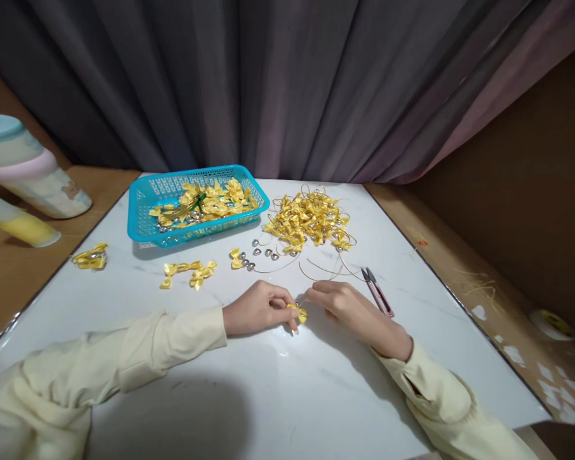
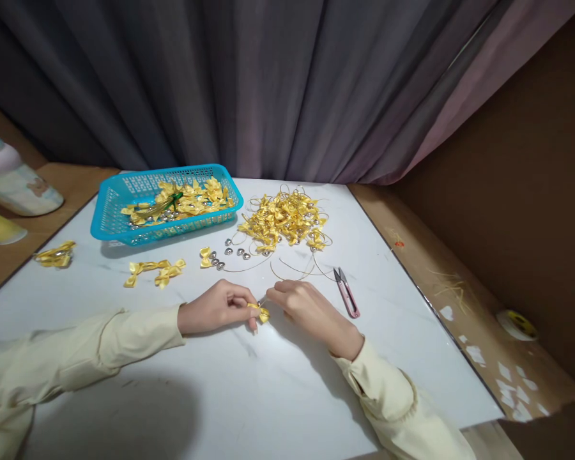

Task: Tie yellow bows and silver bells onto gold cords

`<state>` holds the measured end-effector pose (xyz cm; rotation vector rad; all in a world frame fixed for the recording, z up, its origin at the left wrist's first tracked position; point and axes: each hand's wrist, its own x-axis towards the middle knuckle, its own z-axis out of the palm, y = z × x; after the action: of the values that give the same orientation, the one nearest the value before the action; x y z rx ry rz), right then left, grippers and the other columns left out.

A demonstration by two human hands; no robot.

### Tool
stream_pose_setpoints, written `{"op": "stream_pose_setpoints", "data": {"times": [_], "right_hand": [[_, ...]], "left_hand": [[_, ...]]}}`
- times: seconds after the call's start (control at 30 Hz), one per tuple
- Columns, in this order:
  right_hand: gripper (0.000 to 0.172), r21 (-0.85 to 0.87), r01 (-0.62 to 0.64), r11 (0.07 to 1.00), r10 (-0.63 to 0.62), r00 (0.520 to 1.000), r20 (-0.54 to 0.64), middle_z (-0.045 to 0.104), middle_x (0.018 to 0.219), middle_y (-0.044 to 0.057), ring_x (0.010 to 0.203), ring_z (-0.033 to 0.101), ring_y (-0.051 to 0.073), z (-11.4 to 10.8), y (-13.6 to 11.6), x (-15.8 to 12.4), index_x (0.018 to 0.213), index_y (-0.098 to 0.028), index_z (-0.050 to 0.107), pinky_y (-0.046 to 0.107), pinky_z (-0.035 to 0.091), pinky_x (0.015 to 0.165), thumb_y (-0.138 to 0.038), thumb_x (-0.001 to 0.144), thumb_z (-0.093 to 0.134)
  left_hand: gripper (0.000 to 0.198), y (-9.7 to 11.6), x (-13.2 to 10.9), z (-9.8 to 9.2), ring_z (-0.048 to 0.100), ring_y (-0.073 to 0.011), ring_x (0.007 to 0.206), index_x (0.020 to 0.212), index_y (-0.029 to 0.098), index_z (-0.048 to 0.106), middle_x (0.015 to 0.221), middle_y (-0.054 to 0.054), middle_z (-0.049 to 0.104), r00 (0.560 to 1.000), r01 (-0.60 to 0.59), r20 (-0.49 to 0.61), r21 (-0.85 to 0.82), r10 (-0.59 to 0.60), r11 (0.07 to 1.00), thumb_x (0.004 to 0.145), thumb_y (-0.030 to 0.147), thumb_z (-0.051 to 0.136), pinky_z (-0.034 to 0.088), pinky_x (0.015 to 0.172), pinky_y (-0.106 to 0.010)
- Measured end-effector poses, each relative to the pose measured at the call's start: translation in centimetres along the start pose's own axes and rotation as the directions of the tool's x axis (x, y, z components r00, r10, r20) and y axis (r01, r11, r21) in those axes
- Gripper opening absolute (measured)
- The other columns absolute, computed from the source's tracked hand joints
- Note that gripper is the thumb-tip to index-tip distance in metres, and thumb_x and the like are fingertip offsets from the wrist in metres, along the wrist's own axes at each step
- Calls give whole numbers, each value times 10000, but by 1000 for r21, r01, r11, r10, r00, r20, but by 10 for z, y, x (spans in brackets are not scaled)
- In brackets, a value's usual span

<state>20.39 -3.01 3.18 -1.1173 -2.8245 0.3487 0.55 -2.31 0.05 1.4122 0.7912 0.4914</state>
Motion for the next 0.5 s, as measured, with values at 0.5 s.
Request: {"op": "stream_pose_setpoints", "data": {"times": [0.5], "right_hand": [[351,48,-4,999,7,998,-61,440,692,5,562,371,107,6,4,-2,833,-143,529,211,278,529,66,627,337]], "left_hand": [[210,-2,2,-1,670,-171,718,777,111,638,746,-82,723,999,-22,-39,-11,22,1000,779,318,605,490,701,-273]]}}
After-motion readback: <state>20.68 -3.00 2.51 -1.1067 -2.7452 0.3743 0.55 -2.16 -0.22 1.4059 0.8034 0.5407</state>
